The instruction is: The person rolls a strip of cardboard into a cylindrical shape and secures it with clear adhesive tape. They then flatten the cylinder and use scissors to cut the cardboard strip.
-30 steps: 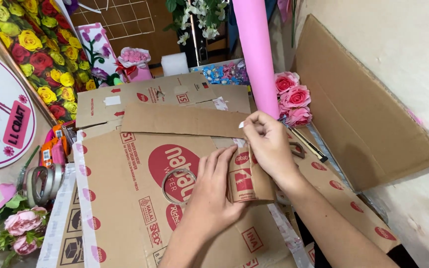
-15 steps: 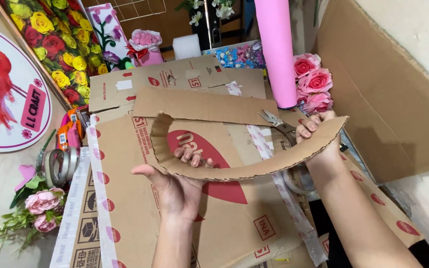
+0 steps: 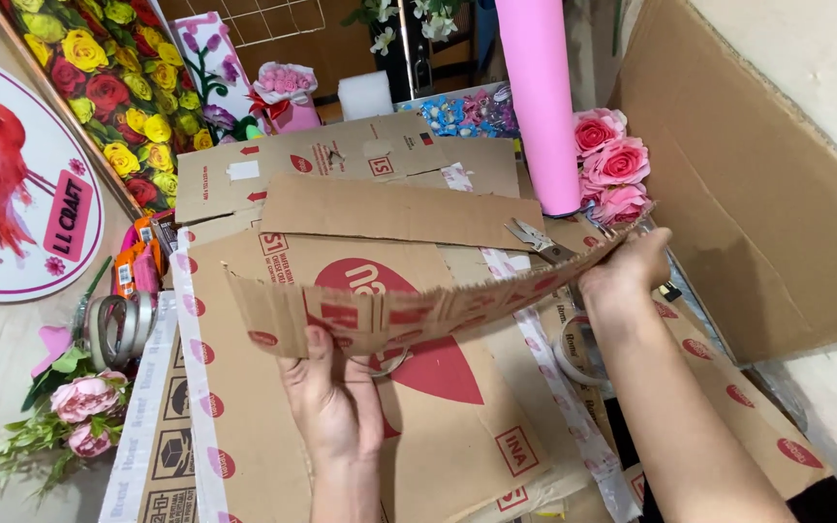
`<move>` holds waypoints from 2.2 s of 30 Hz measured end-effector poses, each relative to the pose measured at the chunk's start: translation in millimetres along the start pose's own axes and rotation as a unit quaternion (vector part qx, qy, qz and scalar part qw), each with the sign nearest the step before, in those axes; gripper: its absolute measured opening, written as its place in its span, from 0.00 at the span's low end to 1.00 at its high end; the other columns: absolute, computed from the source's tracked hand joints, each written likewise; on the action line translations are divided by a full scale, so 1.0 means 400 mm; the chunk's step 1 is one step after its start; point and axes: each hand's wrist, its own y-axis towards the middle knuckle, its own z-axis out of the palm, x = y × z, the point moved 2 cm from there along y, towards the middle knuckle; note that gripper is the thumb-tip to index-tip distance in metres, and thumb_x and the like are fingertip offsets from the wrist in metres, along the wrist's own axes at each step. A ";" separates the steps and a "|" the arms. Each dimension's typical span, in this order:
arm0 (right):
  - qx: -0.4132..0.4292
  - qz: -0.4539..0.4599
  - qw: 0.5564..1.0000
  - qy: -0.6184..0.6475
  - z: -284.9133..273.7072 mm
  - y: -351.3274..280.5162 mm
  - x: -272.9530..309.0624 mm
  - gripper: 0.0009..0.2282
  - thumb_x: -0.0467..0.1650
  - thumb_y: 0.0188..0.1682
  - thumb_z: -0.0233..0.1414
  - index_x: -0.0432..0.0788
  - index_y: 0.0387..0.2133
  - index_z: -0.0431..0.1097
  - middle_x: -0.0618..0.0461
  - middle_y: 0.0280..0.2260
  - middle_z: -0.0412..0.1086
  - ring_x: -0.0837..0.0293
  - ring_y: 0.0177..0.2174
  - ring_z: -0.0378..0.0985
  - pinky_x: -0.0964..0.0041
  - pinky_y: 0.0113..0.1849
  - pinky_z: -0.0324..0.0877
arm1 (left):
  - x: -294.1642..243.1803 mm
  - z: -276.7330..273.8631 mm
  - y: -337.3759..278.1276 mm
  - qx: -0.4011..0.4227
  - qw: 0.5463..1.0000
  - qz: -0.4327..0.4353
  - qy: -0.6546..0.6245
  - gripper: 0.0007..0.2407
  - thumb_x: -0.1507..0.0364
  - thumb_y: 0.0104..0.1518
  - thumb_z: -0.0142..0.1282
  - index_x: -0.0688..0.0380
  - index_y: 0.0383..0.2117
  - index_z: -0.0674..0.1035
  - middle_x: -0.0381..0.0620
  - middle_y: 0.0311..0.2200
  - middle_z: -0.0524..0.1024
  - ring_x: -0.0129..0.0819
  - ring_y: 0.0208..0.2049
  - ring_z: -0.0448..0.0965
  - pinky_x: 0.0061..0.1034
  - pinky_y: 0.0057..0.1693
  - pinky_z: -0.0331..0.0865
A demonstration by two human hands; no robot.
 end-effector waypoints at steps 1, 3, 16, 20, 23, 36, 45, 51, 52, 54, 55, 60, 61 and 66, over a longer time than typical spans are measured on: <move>-0.002 -0.001 0.999 0.038 0.000 -0.001 -0.002 0.14 0.33 0.52 0.43 0.50 0.16 0.49 0.63 0.17 0.54 0.62 0.19 0.62 0.63 0.23 0.66 | -0.010 0.025 -0.011 -0.104 0.994 0.023 0.036 0.18 0.73 0.57 0.57 0.41 0.55 0.76 0.43 0.53 0.79 0.41 0.52 0.80 0.49 0.50 0.80; -0.009 -0.034 0.999 0.040 -0.006 0.006 -0.011 0.12 0.32 0.50 0.42 0.49 0.18 0.49 0.62 0.17 0.55 0.62 0.18 0.59 0.63 0.22 0.61 | -0.012 0.047 -0.020 -0.115 0.981 0.112 0.109 0.18 0.74 0.56 0.58 0.51 0.55 0.75 0.46 0.52 0.79 0.39 0.52 0.80 0.41 0.55 0.80; 0.112 -0.459 0.862 -0.182 -0.047 -0.052 -0.009 0.03 0.28 0.54 0.44 0.42 0.32 0.63 0.58 0.29 0.62 0.64 0.29 0.63 0.65 0.34 0.64 | -0.039 0.085 -0.072 0.301 0.648 0.237 0.659 0.34 0.86 0.52 0.40 0.46 0.70 0.58 0.62 0.74 0.41 0.62 0.74 0.38 0.63 0.72 0.45; 0.142 -0.521 0.807 -0.241 -0.066 -0.049 -0.031 0.04 0.26 0.57 0.46 0.41 0.31 0.63 0.54 0.26 0.67 0.61 0.26 0.65 0.62 0.31 0.63 | -0.045 0.093 -0.072 0.331 0.567 0.219 0.722 0.36 0.68 0.51 0.61 0.45 0.70 0.59 0.59 0.70 0.53 0.59 0.70 0.47 0.58 0.69 0.48; 0.169 -0.554 0.778 -0.245 -0.072 -0.055 -0.033 0.05 0.23 0.59 0.45 0.38 0.32 0.62 0.51 0.23 0.64 0.60 0.23 0.64 0.61 0.28 0.60 | -0.064 0.097 -0.070 0.371 0.551 0.207 0.718 0.37 0.45 0.52 0.58 0.44 0.69 0.64 0.57 0.64 0.57 0.59 0.66 0.49 0.62 0.68 0.46; 0.268 -0.561 0.768 -0.151 -0.058 -0.136 0.007 0.05 0.23 0.63 0.41 0.39 0.35 0.59 0.52 0.28 0.60 0.63 0.28 0.61 0.67 0.32 0.60 | -0.052 0.131 -0.035 0.383 0.654 0.124 0.641 0.20 0.53 0.52 0.62 0.55 0.39 0.76 0.42 0.38 0.77 0.38 0.43 0.72 0.33 0.52 0.64; 0.326 -0.459 0.817 -0.123 -0.022 -0.118 0.043 0.06 0.26 0.62 0.43 0.42 0.34 0.60 0.55 0.25 0.60 0.65 0.27 0.63 0.69 0.35 0.66 | -0.037 0.201 -0.020 0.470 0.590 0.194 0.627 0.16 0.58 0.53 0.64 0.56 0.37 0.78 0.42 0.47 0.77 0.41 0.50 0.74 0.38 0.54 0.64; 0.354 -0.366 0.745 -0.432 -0.067 0.064 0.108 0.06 0.29 0.61 0.50 0.42 0.36 0.73 0.55 0.24 0.71 0.65 0.25 0.72 0.70 0.34 0.69 | -0.087 0.145 -0.022 0.448 0.636 0.187 0.600 0.06 0.72 0.53 0.62 0.54 0.33 0.77 0.38 0.30 0.82 0.35 0.31 0.78 0.29 0.44 0.70; 0.376 -0.343 0.715 -0.480 -0.083 0.100 0.111 0.06 0.29 0.59 0.52 0.41 0.36 0.75 0.53 0.23 0.73 0.64 0.24 0.73 0.70 0.34 0.70 | -0.091 0.133 -0.027 0.454 0.648 0.178 0.585 0.04 0.78 0.54 0.57 0.56 0.32 0.76 0.43 0.33 0.82 0.37 0.34 0.80 0.29 0.44 0.71; 0.374 -0.333 0.691 -0.521 -0.111 0.110 0.123 0.06 0.31 0.57 0.54 0.42 0.37 0.77 0.53 0.23 0.74 0.63 0.23 0.74 0.69 0.32 0.70 | -0.057 0.111 -0.040 0.461 0.623 0.187 0.603 0.05 0.77 0.53 0.57 0.55 0.33 0.75 0.41 0.35 0.82 0.38 0.36 0.78 0.30 0.44 0.68; 0.376 -0.320 0.666 -0.559 -0.122 0.114 0.124 0.08 0.33 0.55 0.55 0.42 0.39 0.79 0.53 0.24 0.76 0.63 0.22 0.74 0.69 0.31 0.70 | -0.043 0.100 -0.045 0.466 0.595 0.198 0.624 0.06 0.77 0.52 0.56 0.54 0.34 0.74 0.39 0.37 0.82 0.39 0.37 0.77 0.30 0.44 0.65; 0.406 -0.273 0.704 -0.515 -0.172 0.123 0.129 0.07 0.30 0.54 0.56 0.38 0.38 0.78 0.48 0.26 0.77 0.61 0.22 0.74 0.70 0.30 0.71 | 0.016 0.142 -0.088 0.510 0.512 0.117 0.682 0.21 0.52 0.52 0.55 0.53 0.44 0.78 0.42 0.44 0.80 0.41 0.47 0.75 0.44 0.57 0.57; 0.416 -0.266 0.716 -0.494 -0.185 0.114 0.130 0.06 0.29 0.53 0.56 0.36 0.37 0.78 0.47 0.24 0.76 0.60 0.22 0.75 0.69 0.29 0.72 | 0.026 0.147 -0.097 0.526 0.460 0.056 0.713 0.35 0.36 0.49 0.48 0.52 0.51 0.79 0.44 0.49 0.78 0.44 0.51 0.72 0.52 0.61 0.52; 0.433 -0.256 0.727 -0.469 -0.240 0.020 0.162 0.08 0.30 0.52 0.57 0.36 0.37 0.78 0.50 0.25 0.75 0.63 0.23 0.73 0.73 0.31 0.70 | 0.085 0.216 -0.136 0.499 0.576 -0.003 0.647 0.20 0.49 0.52 0.52 0.49 0.37 0.82 0.36 0.38 0.84 0.30 0.39 0.81 0.34 0.52 0.66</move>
